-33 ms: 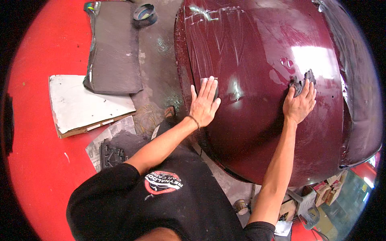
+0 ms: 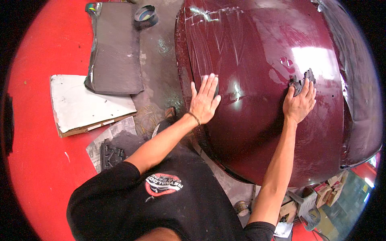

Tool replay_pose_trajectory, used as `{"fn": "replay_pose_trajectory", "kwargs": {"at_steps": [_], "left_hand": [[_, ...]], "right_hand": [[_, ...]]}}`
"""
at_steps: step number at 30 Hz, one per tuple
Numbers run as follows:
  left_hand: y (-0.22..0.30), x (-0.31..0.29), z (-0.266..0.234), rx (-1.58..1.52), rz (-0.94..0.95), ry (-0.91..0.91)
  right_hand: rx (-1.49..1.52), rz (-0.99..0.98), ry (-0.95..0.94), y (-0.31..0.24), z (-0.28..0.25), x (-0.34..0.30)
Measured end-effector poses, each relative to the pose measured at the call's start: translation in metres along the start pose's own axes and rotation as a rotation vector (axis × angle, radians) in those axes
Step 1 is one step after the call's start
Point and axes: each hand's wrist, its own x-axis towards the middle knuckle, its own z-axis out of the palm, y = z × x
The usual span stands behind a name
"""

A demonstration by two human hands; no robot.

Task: The person wipes the surface of a maroon car hood with a cloth, moving across different areas to clean or polish it. The person occasionally pauses to feel the surface with bare hands before resuming wiping.

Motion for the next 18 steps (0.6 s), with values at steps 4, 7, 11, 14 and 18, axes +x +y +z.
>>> {"fn": "replay_pose_trajectory", "kwargs": {"at_steps": [4,7,11,14,18], "left_hand": [[-0.024,0.150,-0.051,0.007,-0.119,0.060],[-0.017,0.177,-0.054,0.038,-0.147,0.083],[0.047,0.058,-0.010,0.161,0.081,0.011],[0.050,0.049,-0.014,0.148,0.177,-0.089],[0.001,0.199,-0.057,0.147,0.039,0.003]], "right_hand": [[0.044,0.012,-0.016,-0.010,0.000,0.009],[0.065,0.035,-0.039,-0.013,-0.001,0.007],[0.017,0.059,-0.026,-0.003,-0.004,-0.001],[0.035,0.078,-0.035,-0.001,-0.008,-0.002],[0.098,0.061,-0.021,-0.014,-0.010,0.000]]}}
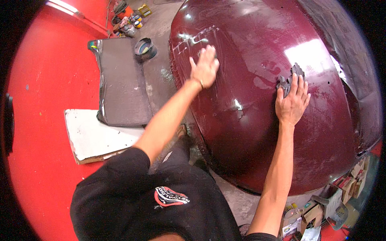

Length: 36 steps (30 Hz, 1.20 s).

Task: The person wipes the surface of a maroon car hood with a cloth, moving across different areas to clean or polish it. The person occasionally pauses to feel the surface with bare hands before resuming wiping.

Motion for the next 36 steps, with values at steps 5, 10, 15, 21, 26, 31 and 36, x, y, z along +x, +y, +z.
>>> {"fn": "replay_pose_trajectory", "kwargs": {"at_steps": [5,10,15,21,26,31,36], "left_hand": [[0.010,0.043,0.001,0.037,-0.099,0.052],[0.072,-0.127,0.014,-0.194,0.299,-0.100],[-0.013,-0.135,-0.020,-0.635,0.211,-0.281],[-0.224,-0.192,-0.065,-0.969,-0.221,0.008],[-0.393,-0.359,-0.026,-0.892,-0.931,0.193],[-0.433,-0.580,0.004,-0.493,-1.453,-0.212],[-0.403,-0.723,0.036,-0.505,-1.617,-0.274]], "right_hand": [[-0.002,-0.011,-0.019,-0.002,0.004,0.004],[0.031,-0.037,-0.040,0.018,0.004,0.004],[-0.265,0.016,-0.214,-0.022,0.020,0.022],[-0.080,-0.202,-0.200,-0.161,0.071,0.084],[-0.095,-0.352,-0.192,-0.294,0.111,0.123],[-0.039,-0.548,-0.175,-0.404,0.151,0.126],[0.018,-0.817,-0.239,-0.461,0.193,0.152]]}}
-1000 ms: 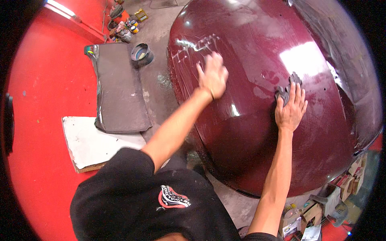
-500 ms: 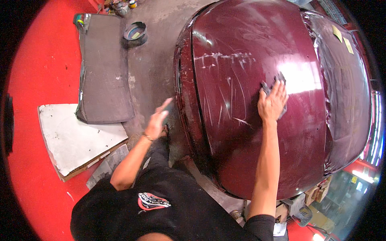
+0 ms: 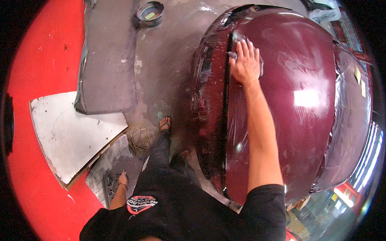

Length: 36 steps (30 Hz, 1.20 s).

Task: The person wipes the surface of a maroon car hood with a cloth, moving across different areas to clean or polish it. The person occasionally pauses to feel the surface with bare hands before resuming wiping.

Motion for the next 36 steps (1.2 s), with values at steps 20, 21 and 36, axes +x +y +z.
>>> {"fn": "replay_pose_trajectory", "kwargs": {"at_steps": [20,21,36], "left_hand": [[-0.002,-0.039,0.067,-0.471,-0.010,0.042],[-0.001,-0.041,0.070,-0.475,0.011,0.041],[-0.050,-0.111,0.100,-0.174,0.107,-0.037]], "right_hand": [[0.182,-0.430,-0.411,-0.016,-0.090,-0.168],[0.199,-0.427,-0.416,-0.019,-0.096,-0.190],[0.858,-0.002,-0.036,-0.091,-0.127,-0.465]]}}
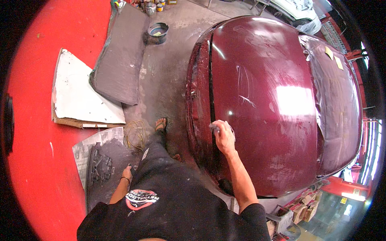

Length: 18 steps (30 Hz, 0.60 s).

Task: The person wipes the surface of a maroon car hood with a cloth, moving across different areas to clean or polish it. The person occasionally pauses to feel the surface with bare hands before resuming wiping.

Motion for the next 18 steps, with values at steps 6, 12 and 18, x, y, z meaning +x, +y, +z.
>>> {"fn": "replay_pose_trajectory", "kwargs": {"at_steps": [6,12,18], "left_hand": [[-0.022,0.024,0.006,-0.020,0.009,-0.006],[-0.016,0.076,0.005,-0.185,0.160,0.044],[0.112,0.069,0.001,-0.456,0.367,-0.047]], "right_hand": [[0.359,0.269,0.519,0.053,-0.077,-0.033],[-0.319,0.483,0.918,0.102,-0.121,-0.053],[-0.836,0.446,0.428,0.028,0.006,-0.008]]}}
